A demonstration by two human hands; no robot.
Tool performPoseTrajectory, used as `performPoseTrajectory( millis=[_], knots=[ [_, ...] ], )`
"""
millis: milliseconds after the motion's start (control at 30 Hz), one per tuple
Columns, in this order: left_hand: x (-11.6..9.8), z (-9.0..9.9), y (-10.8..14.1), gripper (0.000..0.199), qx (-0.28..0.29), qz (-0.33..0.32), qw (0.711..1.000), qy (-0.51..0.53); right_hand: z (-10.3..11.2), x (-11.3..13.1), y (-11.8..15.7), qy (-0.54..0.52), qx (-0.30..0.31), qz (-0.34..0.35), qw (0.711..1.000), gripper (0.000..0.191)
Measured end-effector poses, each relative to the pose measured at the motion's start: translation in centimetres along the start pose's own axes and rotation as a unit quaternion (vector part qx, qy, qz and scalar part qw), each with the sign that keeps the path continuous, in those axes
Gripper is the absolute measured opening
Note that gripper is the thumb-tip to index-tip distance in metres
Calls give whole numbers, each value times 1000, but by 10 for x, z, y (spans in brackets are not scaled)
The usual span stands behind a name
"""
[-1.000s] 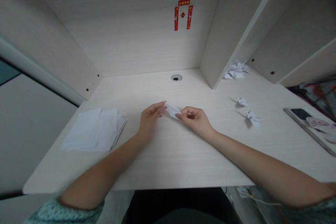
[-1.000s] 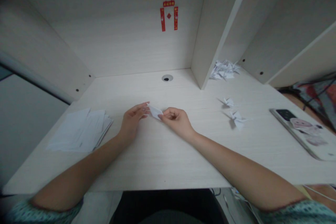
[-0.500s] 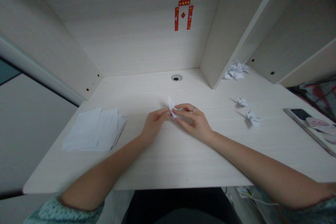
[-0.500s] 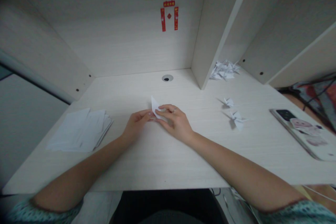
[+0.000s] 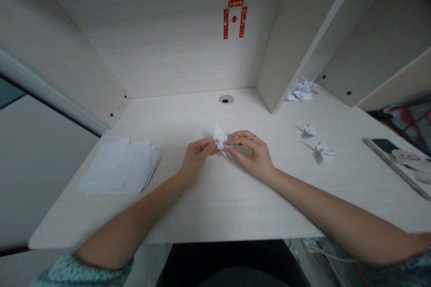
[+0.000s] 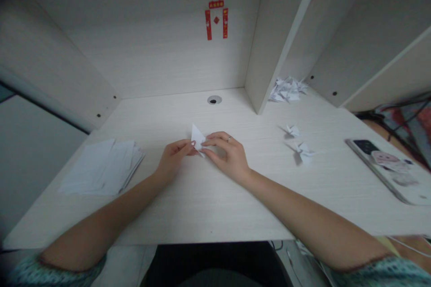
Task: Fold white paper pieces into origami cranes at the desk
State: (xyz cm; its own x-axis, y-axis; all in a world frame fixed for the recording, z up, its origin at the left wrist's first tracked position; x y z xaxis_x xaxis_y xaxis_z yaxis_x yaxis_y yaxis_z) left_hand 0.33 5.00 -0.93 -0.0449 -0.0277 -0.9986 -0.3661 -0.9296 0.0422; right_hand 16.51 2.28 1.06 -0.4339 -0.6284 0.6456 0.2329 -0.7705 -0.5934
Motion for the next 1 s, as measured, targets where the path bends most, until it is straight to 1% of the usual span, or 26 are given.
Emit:
performPoseTrajectory(
  millis=[167,267,333,400,500,567,667,767,833,1000],
  knots=[
    [1,-1,0,32,14,3,1000,5,-3,-6,2,-28,6,-50,998,10],
    [4,0,-2,34,11,1,1000,28,-6,-13,4,-84,9,-97,992,11],
    [6,2,-2,33,-1,-2,999,45,-10,-20,5,-156,4,-129,979,14],
    [8,3,-3,32,-5,-2,999,53,-13,-27,5,-229,-6,-161,960,17],
    [9,3,-3,31,2,0,998,58,-18,-34,4,-284,0,-201,937,17],
    [10,3,-3,30,8,-2,999,49,-19,-36,4,-284,13,-218,934,17],
    [13,0,-3,29,33,2,999,34,-15,-33,4,-239,12,-220,946,18],
    [15,-3,-4,30,60,12,997,35,-8,-28,4,-167,-9,-193,967,17],
    [16,-5,-4,31,69,13,997,35,-6,-25,3,-137,-19,-173,975,18],
    [14,-3,-4,32,60,13,998,33,-6,-22,2,-125,-18,-133,983,24]
  ],
)
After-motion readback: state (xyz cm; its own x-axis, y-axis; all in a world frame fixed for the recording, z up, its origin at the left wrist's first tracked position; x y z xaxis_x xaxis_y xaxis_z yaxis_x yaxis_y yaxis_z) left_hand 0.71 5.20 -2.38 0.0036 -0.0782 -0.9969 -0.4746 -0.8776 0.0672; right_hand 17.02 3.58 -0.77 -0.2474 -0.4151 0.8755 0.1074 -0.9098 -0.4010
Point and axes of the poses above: each hand's wrist, its own y-axis away from the middle knuckle, its own z-axis out of the back of the hand, x = y × z, the point moved 5 cm from there along -y, towards the middle knuckle, and after that the axes turned 7 degrees about x, right-handed, at the moved point
